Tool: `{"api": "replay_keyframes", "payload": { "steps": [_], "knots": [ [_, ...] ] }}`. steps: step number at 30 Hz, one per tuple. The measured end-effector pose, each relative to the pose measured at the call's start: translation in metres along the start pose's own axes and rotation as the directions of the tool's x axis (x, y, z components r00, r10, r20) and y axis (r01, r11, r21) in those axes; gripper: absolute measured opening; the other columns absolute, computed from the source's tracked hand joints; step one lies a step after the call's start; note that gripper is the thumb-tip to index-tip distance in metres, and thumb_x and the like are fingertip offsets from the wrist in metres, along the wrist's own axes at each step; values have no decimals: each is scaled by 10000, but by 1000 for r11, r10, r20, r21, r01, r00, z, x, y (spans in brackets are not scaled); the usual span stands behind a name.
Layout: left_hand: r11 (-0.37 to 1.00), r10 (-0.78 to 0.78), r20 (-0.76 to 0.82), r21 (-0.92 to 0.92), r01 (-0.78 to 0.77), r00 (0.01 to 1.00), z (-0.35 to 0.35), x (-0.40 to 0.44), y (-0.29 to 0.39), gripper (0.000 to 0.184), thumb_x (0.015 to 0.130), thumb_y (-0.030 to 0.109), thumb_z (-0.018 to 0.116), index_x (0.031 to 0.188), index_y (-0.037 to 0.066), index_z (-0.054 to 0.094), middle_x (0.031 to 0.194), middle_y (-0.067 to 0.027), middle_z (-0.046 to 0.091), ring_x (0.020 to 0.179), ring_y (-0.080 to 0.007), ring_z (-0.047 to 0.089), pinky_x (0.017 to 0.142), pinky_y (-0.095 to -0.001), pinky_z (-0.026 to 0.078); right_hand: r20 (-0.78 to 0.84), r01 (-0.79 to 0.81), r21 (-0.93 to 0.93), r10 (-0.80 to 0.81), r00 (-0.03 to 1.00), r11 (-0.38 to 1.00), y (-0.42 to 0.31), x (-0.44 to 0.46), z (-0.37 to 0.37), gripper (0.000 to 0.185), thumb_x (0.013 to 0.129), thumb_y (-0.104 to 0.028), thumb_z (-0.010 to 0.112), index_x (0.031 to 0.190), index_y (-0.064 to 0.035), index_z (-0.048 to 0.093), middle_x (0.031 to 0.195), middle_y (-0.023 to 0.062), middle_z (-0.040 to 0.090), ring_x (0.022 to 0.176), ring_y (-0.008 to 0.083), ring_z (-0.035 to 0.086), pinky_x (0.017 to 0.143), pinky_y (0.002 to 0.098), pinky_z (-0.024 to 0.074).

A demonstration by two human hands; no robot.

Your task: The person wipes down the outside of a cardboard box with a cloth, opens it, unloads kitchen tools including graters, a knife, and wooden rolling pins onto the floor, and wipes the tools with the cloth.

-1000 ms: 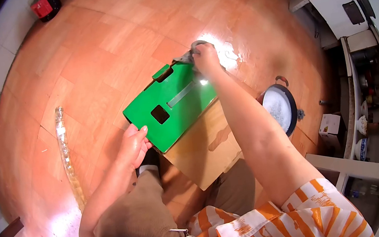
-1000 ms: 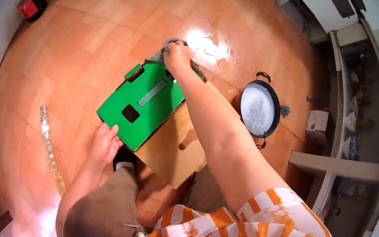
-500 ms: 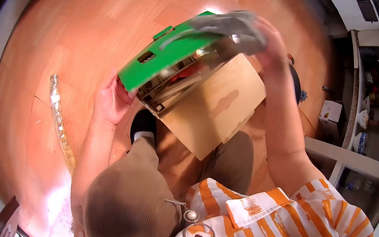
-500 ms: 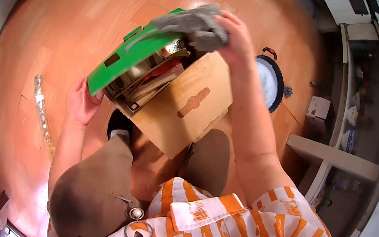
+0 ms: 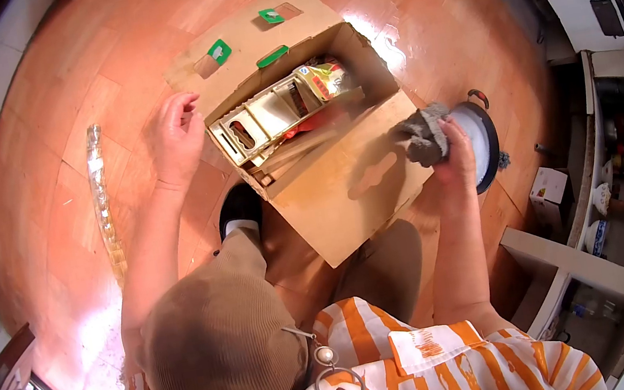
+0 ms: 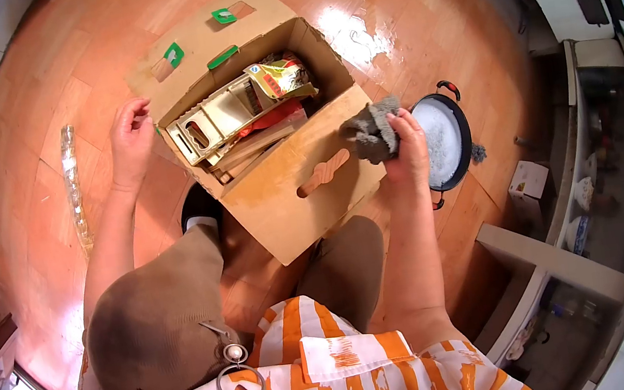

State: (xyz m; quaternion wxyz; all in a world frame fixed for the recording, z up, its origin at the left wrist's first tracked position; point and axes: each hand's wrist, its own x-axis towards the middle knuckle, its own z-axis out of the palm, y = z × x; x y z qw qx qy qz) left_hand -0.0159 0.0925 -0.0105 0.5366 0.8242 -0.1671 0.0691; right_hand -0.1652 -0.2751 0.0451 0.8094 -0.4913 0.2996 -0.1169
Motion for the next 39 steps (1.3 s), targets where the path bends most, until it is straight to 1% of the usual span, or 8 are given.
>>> {"api": "replay_keyframes", "payload": {
  "steps": [5,8,10,17,25,31,34,39],
  "knots": [
    [802,333,186,460,-381,924,19,-12,35,216,702,68,571,917,60,547,949,-89,533,869,-268,523,766,-359,417,72,-34,-155,46,996,987,19,-6,24,130,795,8,507,912,12,562,822,71,611,694,122,584,646,241,483],
    [805,314,487,319,-501,815,40,-19,32,228,690,85,593,909,41,546,971,-99,550,905,-252,523,795,-359,405,98,-33,-202,54,994,979,28,-8,34,106,800,-17,521,903,-11,544,813,58,607,686,120,584,630,241,491],
    [709,-111,699,554,-436,707,49,-21,29,234,647,98,619,864,44,549,930,-103,573,870,-255,530,742,-396,409,93,-60,-194,80,993,979,35,-10,35,119,796,-17,524,912,-17,549,802,53,608,674,118,582,625,239,489],
    [719,-67,745,498,-485,664,64,-16,9,161,615,70,584,769,48,546,738,-114,592,799,-276,550,673,-408,423,53,-84,-192,96,994,978,40,-26,26,186,772,-19,534,954,3,561,856,64,613,725,127,588,660,249,489],
    [848,-339,643,-107,519,686,11,43,69,171,699,112,539,856,42,532,746,23,490,718,-66,458,593,-222,383,71,-52,-118,61,996,992,8,-33,27,264,779,-6,512,1041,18,492,865,98,604,727,137,591,651,264,499],
    [479,-323,702,-458,749,635,-28,43,65,140,789,90,532,903,9,529,714,-49,528,653,-122,509,623,-256,456,249,-140,-196,188,950,971,11,-43,68,358,833,-67,528,1179,-65,435,896,98,601,783,138,590,677,247,490],
    [-6,-270,732,-651,759,626,-37,33,66,180,802,116,540,944,7,518,707,-53,512,665,-163,517,627,-308,473,353,-196,-232,270,896,953,26,-42,83,273,872,-176,526,1122,-68,507,927,69,597,804,118,581,688,240,485],
    [-90,-235,764,-632,769,601,-11,17,64,227,810,115,526,996,-12,500,752,-79,537,696,-175,529,643,-321,480,401,-172,-129,210,892,977,49,-52,117,389,853,-295,567,1106,-3,513,977,67,584,864,133,567,759,269,472]
  ]
}}
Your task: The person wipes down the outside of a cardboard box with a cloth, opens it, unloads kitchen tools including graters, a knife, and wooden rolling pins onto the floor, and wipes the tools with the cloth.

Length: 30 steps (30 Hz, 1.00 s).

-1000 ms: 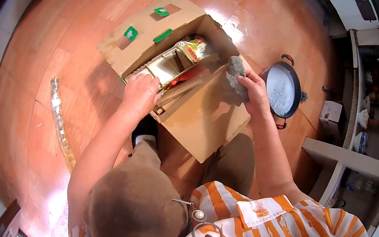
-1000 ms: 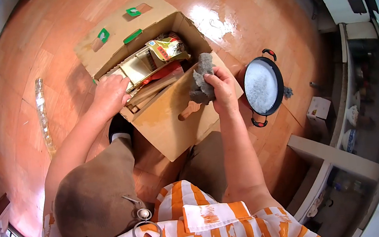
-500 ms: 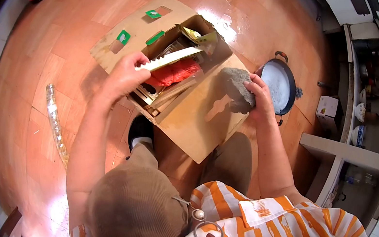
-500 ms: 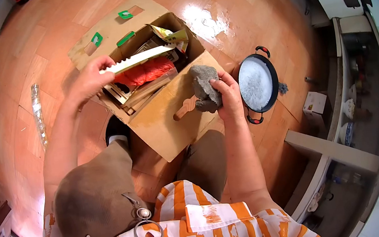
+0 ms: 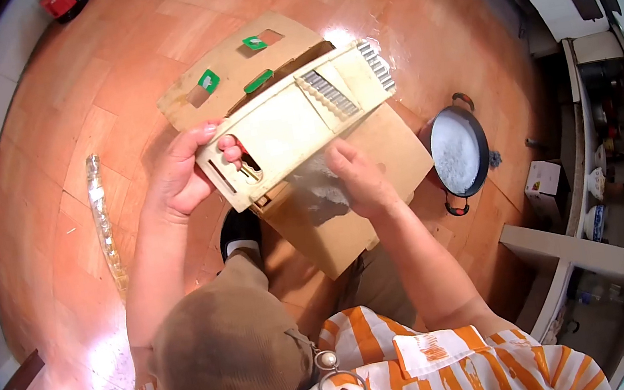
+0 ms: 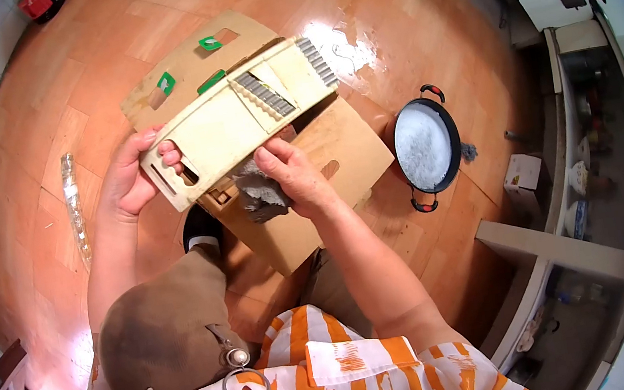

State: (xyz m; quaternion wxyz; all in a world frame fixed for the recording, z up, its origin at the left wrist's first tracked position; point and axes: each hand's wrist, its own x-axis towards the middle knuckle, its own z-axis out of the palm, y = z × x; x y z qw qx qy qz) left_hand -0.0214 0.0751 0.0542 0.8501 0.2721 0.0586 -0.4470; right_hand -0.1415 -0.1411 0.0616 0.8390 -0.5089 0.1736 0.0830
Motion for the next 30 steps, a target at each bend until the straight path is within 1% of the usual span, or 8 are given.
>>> {"api": "replay_keyframes", "payload": {
  "steps": [7,10,13,16,24,27,28,30],
  "knots": [
    [858,90,-5,507,-76,996,-2,19,-14,307,880,160,474,1116,-35,484,1016,-113,573,958,-162,552,779,-285,480,-338,112,165,-50,940,980,-35,-22,-31,496,776,-315,605,1126,13,481,1037,120,571,931,215,567,840,345,460],
    [127,253,39,989,-73,967,-32,36,-20,207,782,93,540,963,-6,544,859,-84,604,817,-182,589,708,-309,477,-560,341,101,-230,796,935,-51,-45,-97,484,753,-275,617,1123,2,476,1062,109,549,963,209,548,856,345,463],
    [-600,49,106,798,-56,993,-37,51,-37,253,685,76,560,928,6,541,915,-155,587,853,-311,568,730,-404,465,-521,392,133,-272,809,910,-56,-78,-164,464,782,-243,558,1161,4,454,1112,126,546,998,241,551,870,372,463],
    [-743,93,39,668,43,995,-31,64,-58,445,669,156,672,1057,32,491,1096,-157,499,999,-300,502,791,-385,456,-644,355,87,-219,733,931,-34,-110,-215,478,794,-252,539,1181,11,439,1130,142,538,1022,266,539,879,397,454],
    [-774,60,214,627,-91,975,-57,95,-64,324,715,158,592,1019,72,520,949,-163,555,883,-329,539,696,-415,473,-635,-29,365,271,724,931,46,-156,-254,396,751,-207,576,1087,-3,525,1008,139,611,922,287,595,809,422,492],
    [-76,458,178,984,-161,871,-71,114,-60,209,743,50,486,942,47,547,746,-172,603,716,-267,592,597,-352,466,-610,-74,385,314,727,920,55,-165,-263,368,751,-215,575,1063,-22,547,976,116,627,899,270,602,798,399,498],
    [491,211,-325,851,187,922,-40,110,-47,216,770,41,478,978,26,534,831,-140,612,769,-191,603,620,-324,476,-590,-87,394,324,740,915,56,-168,-262,363,751,-221,576,1057,-28,551,978,109,628,885,263,605,793,391,500],
    [811,136,-248,584,36,959,-28,103,-40,237,790,40,469,1022,10,507,924,-104,595,830,-144,582,694,-320,476,-566,-95,397,325,758,913,58,-184,-257,355,757,-244,569,1043,-32,561,973,104,629,850,260,608,790,390,496]
  ]
}}
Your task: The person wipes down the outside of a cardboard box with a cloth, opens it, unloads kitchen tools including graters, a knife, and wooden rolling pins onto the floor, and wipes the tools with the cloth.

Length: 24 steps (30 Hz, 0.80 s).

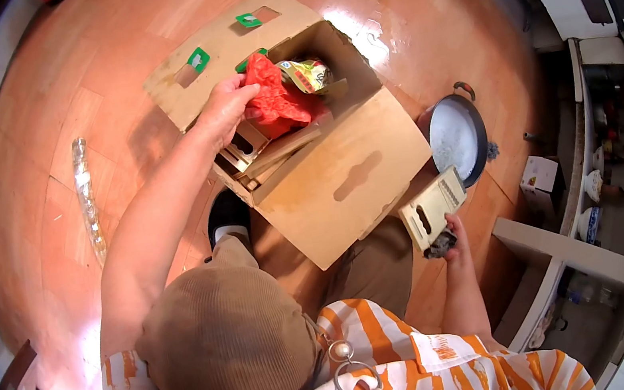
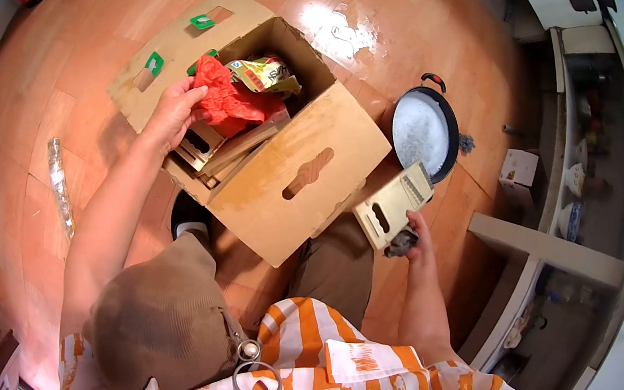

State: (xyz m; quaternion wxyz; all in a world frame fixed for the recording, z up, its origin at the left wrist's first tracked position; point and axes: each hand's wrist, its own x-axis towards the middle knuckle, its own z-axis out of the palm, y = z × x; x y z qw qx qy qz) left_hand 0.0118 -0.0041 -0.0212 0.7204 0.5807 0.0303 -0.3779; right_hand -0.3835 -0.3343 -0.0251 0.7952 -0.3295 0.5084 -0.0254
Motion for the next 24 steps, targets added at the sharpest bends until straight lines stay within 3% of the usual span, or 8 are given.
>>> {"api": "replay_keyframes", "payload": {
  "steps": [4,5,6,7,12,15,18,24],
  "knots": [
    [963,143,167,-250,-99,975,6,-9,-7,290,778,41,508,1064,13,468,985,-129,569,857,-189,569,762,-301,462,-35,2,60,1,999,998,14,-26,-37,344,761,-240,557,1032,-28,565,981,112,627,883,269,604,820,389,485],
    [919,303,197,199,-341,932,-4,0,-26,306,772,54,533,1064,4,456,980,-151,563,881,-216,559,786,-301,454,-74,7,84,-1,997,996,19,-30,-47,342,763,-240,553,1030,-27,567,983,114,627,892,269,603,827,387,481],
    [627,422,298,586,-513,856,-5,-1,-26,327,766,67,558,1064,-5,443,976,-172,557,905,-243,549,810,-300,447,-74,9,84,-3,997,996,23,-33,-52,342,763,-240,553,1030,-27,567,983,114,627,892,269,603,827,387,481],
    [3,612,357,891,-454,706,-6,-9,-31,388,739,120,619,1068,17,441,963,-189,544,874,-301,562,762,-336,470,-85,10,107,-1,996,994,26,-35,-54,344,764,-239,550,1032,-25,568,988,115,626,897,269,601,831,387,479],
    [-18,412,93,995,-93,907,3,-23,-34,394,719,287,655,1023,77,520,782,-97,602,665,-318,601,608,-420,490,-76,-27,139,37,996,990,44,-40,-70,385,769,-261,543,1078,-33,557,1025,106,617,925,269,592,847,397,467],
    [-189,-18,118,975,-119,993,8,-36,-32,353,695,398,653,810,64,643,755,-109,613,690,-287,610,630,-380,498,-87,-14,131,25,996,991,52,-46,-72,402,760,-272,553,1084,-33,555,1036,108,613,938,273,587,854,397,462],
    [-340,0,190,923,-179,982,5,-43,-42,242,721,290,630,848,84,650,977,-104,583,957,-242,539,785,-356,451,-80,-19,142,31,996,990,58,-55,-81,417,752,-278,562,1087,-30,552,1040,115,610,949,282,582,863,400,457],
    [-418,-79,150,893,-169,986,7,-29,-48,232,669,237,644,825,65,651,933,-89,565,965,-244,504,814,-351,424,-137,-31,117,48,989,993,64,-70,-84,451,734,-289,588,1098,-26,545,1038,129,609,918,293,595,849,409,469]
  ]
}}
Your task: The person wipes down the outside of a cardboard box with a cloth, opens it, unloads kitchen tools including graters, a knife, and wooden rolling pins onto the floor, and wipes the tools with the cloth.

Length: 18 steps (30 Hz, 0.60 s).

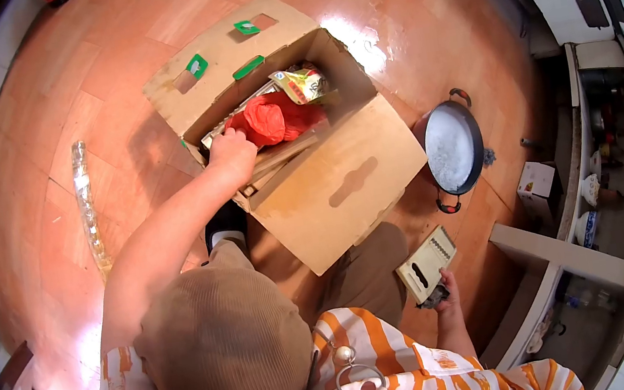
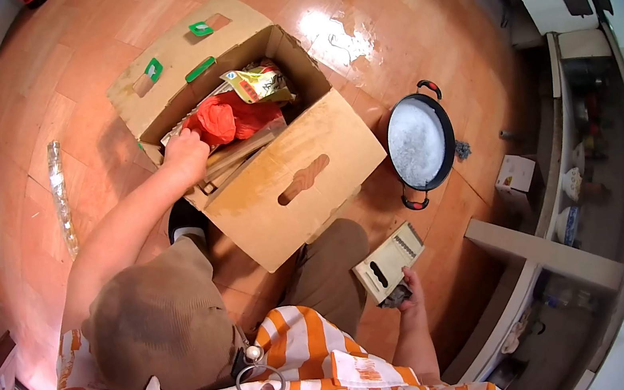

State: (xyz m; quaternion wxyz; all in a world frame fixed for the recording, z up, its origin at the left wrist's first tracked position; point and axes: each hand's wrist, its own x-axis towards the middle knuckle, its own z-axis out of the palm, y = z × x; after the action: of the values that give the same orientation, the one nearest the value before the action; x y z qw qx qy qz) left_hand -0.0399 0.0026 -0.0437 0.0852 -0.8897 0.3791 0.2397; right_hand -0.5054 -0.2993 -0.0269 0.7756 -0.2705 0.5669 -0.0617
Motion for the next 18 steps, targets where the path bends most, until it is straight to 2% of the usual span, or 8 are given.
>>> {"api": "replay_keyframes", "payload": {
  "steps": [6,9,10,12,14,16,17,18],
  "knots": [
    [953,-60,-405,-294,-68,913,-46,-24,-8,187,608,180,575,749,66,617,848,-87,557,904,-265,492,789,-378,395,27,-159,-31,159,987,987,1,8,7,450,759,-326,553,1112,-47,542,1032,112,614,897,292,603,775,435,496],
    [854,-68,-462,-485,-187,884,-83,-28,-21,189,617,190,544,729,37,549,790,-104,567,844,-303,492,747,-393,396,30,-66,6,66,997,998,3,32,26,418,777,-315,536,1102,-53,546,1056,104,605,922,278,587,782,436,484],
    [824,-63,-425,-533,-193,903,-91,-25,-30,209,650,193,542,777,29,566,779,-98,576,789,-260,520,699,-352,414,28,-25,10,25,999,1000,1,41,32,404,785,-305,532,1098,-50,547,1061,105,602,937,274,580,805,432,475],
    [606,-142,-253,-787,-118,957,-109,-32,-41,226,691,187,541,828,10,570,746,-83,566,727,-183,525,649,-294,413,-4,-3,68,3,1000,998,2,70,38,389,793,-298,528,1092,-50,549,1064,106,600,949,271,574,823,425,468],
    [461,-178,-326,-861,-214,928,-118,-44,-47,222,771,203,540,861,1,559,695,-26,539,645,-128,505,579,-268,405,-15,37,126,-35,999,991,2,87,51,366,808,-298,524,1080,-55,555,1071,101,598,962,269,568,851,415,454],
    [242,-117,-251,-945,-218,961,-123,-49,-59,201,824,213,530,853,15,555,702,-17,548,638,-91,516,567,-244,429,-140,54,135,-35,990,989,3,103,58,451,840,-375,494,1150,-46,498,1104,104,575,965,284,565,859,419,446],
    [242,-117,-251,-946,-217,961,-126,-52,-62,201,824,213,530,853,15,555,702,-17,548,638,-91,516,567,-244,429,-140,54,135,-35,990,989,0,107,59,451,840,-375,494,1150,-46,498,1104,104,575,965,284,565,859,419,446],
    [16,-122,-230,-973,-230,965,-127,-56,-64,202,841,217,524,844,17,550,699,-22,555,623,-79,531,563,-227,445,-196,-30,-12,27,980,999,-4,106,63,482,837,-403,506,1156,-42,484,1105,102,571,959,284,567,857,415,447]
  ]
}}
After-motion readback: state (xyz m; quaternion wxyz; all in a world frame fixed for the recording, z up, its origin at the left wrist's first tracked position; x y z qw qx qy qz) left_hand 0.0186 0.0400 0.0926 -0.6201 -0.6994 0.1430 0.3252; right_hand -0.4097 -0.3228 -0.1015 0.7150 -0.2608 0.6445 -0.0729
